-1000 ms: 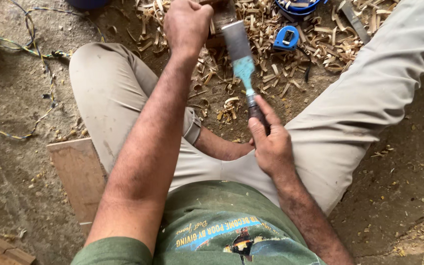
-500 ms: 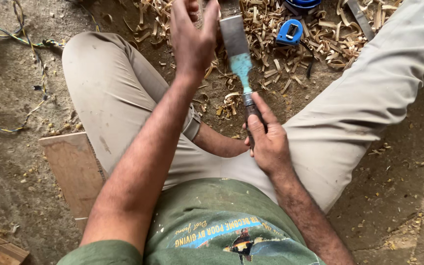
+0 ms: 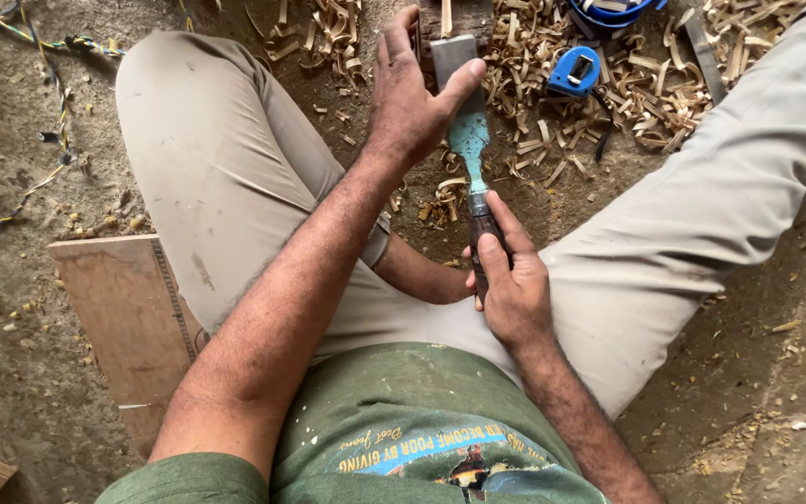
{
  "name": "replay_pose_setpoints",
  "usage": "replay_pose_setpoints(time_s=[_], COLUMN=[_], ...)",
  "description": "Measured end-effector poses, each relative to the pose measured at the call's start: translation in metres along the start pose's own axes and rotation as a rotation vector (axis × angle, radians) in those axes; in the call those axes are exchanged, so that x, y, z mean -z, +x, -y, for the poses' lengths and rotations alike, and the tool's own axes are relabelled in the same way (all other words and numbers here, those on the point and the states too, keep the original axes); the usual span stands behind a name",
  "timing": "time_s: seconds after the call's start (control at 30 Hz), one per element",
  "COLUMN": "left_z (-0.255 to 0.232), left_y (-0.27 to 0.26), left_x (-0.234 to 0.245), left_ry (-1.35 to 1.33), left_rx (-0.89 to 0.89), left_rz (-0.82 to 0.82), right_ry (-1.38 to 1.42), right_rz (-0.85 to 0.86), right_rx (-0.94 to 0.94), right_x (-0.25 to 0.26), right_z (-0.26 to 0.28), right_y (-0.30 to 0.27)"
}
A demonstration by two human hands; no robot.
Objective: The person carves a wooden object using a chisel and a wooden mallet while sitting on the floor.
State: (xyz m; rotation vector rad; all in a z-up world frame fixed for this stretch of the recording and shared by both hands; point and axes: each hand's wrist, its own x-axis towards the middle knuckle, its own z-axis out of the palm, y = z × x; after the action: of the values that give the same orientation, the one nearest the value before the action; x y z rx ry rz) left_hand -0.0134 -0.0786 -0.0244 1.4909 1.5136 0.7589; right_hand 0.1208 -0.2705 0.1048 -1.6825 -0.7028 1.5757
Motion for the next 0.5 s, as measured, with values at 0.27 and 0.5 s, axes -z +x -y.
replay_pose_setpoints(time_s=[0.27, 0.5], left_z=[0.008, 0.011], left_y=[0.0, 0.002], left_x=[-0.007, -0.008], left_ry=[0.027, 0.044], left_rx=[-0.09, -0.092], left_rz=[-0.035, -0.037], right_ry=[-0.033, -0.037], right_rz=[-0.001, 0.016], right_rx=[0.002, 0.009], right_x=[0.001, -0.003], right_z=[-0.002, -0.004], right_y=[0.0, 0.008])
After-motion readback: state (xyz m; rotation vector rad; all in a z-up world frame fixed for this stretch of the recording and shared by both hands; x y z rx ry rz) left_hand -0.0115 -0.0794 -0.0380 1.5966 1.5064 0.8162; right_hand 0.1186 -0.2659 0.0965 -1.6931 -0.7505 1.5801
